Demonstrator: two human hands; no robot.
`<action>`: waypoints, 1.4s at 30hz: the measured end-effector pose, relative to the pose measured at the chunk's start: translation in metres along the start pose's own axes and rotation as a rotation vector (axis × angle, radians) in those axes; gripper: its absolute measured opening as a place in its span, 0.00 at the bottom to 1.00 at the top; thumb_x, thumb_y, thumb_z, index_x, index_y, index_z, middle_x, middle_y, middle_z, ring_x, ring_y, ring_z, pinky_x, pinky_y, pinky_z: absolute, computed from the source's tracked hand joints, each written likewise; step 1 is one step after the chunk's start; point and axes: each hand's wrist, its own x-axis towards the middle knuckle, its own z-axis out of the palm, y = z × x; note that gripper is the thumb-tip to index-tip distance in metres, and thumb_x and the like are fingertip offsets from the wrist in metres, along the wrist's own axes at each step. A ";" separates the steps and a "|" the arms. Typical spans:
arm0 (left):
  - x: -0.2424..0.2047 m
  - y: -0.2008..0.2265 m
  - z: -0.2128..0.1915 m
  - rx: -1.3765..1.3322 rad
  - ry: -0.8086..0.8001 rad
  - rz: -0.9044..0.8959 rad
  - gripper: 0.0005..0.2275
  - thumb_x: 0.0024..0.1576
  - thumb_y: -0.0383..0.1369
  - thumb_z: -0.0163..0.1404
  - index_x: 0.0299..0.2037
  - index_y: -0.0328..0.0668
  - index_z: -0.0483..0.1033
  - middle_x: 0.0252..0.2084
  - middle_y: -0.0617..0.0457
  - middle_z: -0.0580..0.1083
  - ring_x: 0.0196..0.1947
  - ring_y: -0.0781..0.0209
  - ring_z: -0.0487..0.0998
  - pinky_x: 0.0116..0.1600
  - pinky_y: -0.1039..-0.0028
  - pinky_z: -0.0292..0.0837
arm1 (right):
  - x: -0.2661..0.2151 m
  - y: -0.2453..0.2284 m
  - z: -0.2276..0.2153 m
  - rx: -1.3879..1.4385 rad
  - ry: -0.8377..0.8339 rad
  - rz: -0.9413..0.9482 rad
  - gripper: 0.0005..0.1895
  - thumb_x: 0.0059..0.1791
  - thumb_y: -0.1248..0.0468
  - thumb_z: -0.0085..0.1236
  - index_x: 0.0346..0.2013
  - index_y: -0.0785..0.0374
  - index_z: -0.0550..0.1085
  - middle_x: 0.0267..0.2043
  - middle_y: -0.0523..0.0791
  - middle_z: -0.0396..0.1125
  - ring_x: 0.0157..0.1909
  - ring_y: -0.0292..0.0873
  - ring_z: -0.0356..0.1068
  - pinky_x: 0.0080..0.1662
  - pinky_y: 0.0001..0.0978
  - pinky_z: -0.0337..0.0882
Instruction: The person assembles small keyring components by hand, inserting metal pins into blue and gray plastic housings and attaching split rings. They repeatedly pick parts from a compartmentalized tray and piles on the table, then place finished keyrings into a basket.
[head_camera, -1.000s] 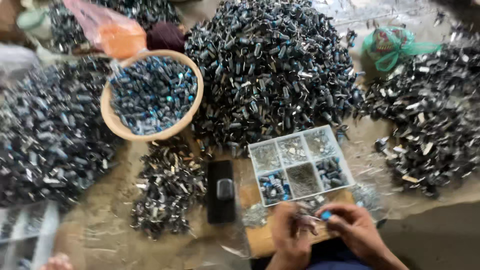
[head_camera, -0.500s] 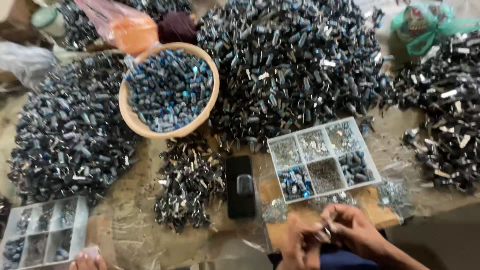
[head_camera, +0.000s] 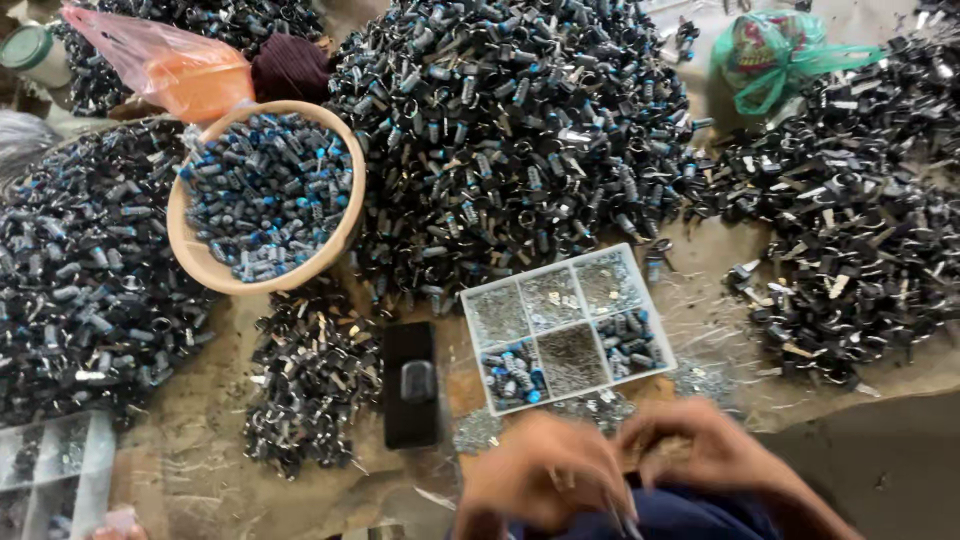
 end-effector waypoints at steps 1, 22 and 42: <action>0.009 -0.003 0.002 -0.052 0.248 -0.001 0.08 0.54 0.19 0.55 0.38 0.43 0.78 0.45 0.50 0.81 0.36 0.58 0.78 0.38 0.71 0.75 | 0.009 -0.003 -0.009 -0.217 0.179 0.091 0.16 0.40 0.69 0.71 0.42 0.64 0.82 0.38 0.44 0.81 0.38 0.38 0.82 0.41 0.31 0.81; 0.023 -0.026 0.029 1.091 0.513 -0.505 0.09 0.57 0.29 0.54 0.46 0.40 0.81 0.43 0.49 0.76 0.45 0.50 0.72 0.50 0.63 0.69 | 0.077 -0.019 -0.040 -1.243 -0.114 0.242 0.17 0.46 0.66 0.54 0.50 0.58 0.73 0.48 0.43 0.66 0.54 0.46 0.66 0.47 0.38 0.75; 0.051 -0.093 0.029 1.206 0.461 -0.463 0.06 0.57 0.34 0.55 0.33 0.41 0.79 0.35 0.49 0.76 0.43 0.48 0.72 0.51 0.59 0.66 | 0.074 0.011 -0.030 0.025 0.473 0.282 0.13 0.51 0.71 0.55 0.50 0.63 0.79 0.41 0.45 0.78 0.42 0.37 0.78 0.43 0.29 0.77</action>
